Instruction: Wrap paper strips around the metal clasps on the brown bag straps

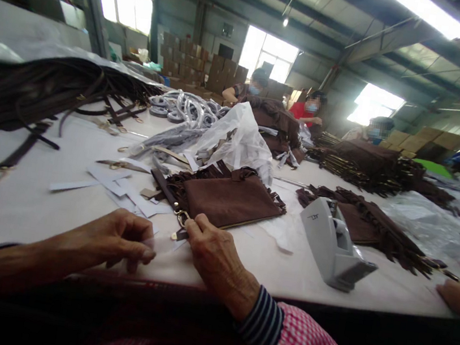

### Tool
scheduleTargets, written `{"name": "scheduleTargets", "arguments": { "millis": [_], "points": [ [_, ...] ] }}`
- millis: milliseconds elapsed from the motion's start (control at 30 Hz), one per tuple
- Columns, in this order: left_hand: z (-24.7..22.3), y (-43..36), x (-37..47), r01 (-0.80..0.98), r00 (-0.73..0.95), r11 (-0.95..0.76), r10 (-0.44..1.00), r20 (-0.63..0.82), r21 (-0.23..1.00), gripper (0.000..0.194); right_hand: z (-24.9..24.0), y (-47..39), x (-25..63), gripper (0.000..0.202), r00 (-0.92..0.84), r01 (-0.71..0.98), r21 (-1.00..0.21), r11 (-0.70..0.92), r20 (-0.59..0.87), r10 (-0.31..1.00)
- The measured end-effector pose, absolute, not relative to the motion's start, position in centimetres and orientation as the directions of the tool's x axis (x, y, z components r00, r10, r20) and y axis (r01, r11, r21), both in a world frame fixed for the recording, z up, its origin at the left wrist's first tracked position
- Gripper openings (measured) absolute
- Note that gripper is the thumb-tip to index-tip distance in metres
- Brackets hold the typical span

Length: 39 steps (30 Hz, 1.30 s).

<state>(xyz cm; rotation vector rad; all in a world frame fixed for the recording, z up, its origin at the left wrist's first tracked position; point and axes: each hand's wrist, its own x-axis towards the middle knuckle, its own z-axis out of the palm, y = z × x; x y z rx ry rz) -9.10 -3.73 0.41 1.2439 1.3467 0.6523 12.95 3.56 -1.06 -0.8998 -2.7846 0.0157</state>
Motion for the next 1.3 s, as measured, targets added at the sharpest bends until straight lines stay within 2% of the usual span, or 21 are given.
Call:
{"name": "scheduleTargets", "arguments": {
  "millis": [333,467,567,700,800,867,933,1033,1300],
  "points": [
    [0.4,-2.8,-7.9,0.241,0.236,0.251,0.922,-0.307,0.938,0.03,-0.9,3.2,12.6,0.024,-0.819,0.555,-0.007,0.831,0.168,0.548],
    [0.9,-2.2,-7.3,0.253,0.243,0.295,0.903,-0.355,0.921,0.04,-0.6,3.1,12.7,0.027,-0.82,0.551,-0.046,0.833,0.155,0.551],
    [1.2,-1.8,-6.5,0.286,0.188,0.328,0.902,-0.389,0.9,0.037,-0.6,3.1,13.0,0.033,-0.796,0.56,-0.171,0.811,0.162,0.584],
    [1.3,-1.4,-5.8,0.319,0.144,0.333,0.908,-0.393,0.887,0.03,-0.8,3.4,14.2,0.039,-0.75,0.435,-0.514,0.739,0.248,0.614],
    [1.1,-1.5,-6.1,0.301,0.129,0.322,0.919,-0.373,0.898,0.034,-1.0,3.8,15.3,0.032,-0.701,0.291,-0.763,0.577,0.24,0.671],
    [1.0,-1.7,-6.4,0.273,0.132,0.307,0.927,-0.351,0.912,0.037,-1.2,4.0,15.8,0.023,-0.696,0.224,-0.867,0.445,0.177,0.695],
    [0.8,-1.8,-6.8,0.263,0.146,0.291,0.93,-0.336,0.92,0.037,-1.4,4.1,15.9,0.012,-0.701,0.176,-0.933,0.313,0.105,0.706],
    [0.2,-2.0,-7.3,0.234,0.167,0.29,0.928,-0.332,0.928,0.031,-1.8,4.1,15.5,0.012,-0.68,0.129,-0.975,0.182,0.047,0.731],
    [-0.4,-2.7,-8.6,0.157,0.147,0.259,0.948,-0.282,0.953,0.023,-1.1,4.1,15.0,0.018,-0.656,0.149,-0.984,0.101,-0.022,0.755]
  ]
}}
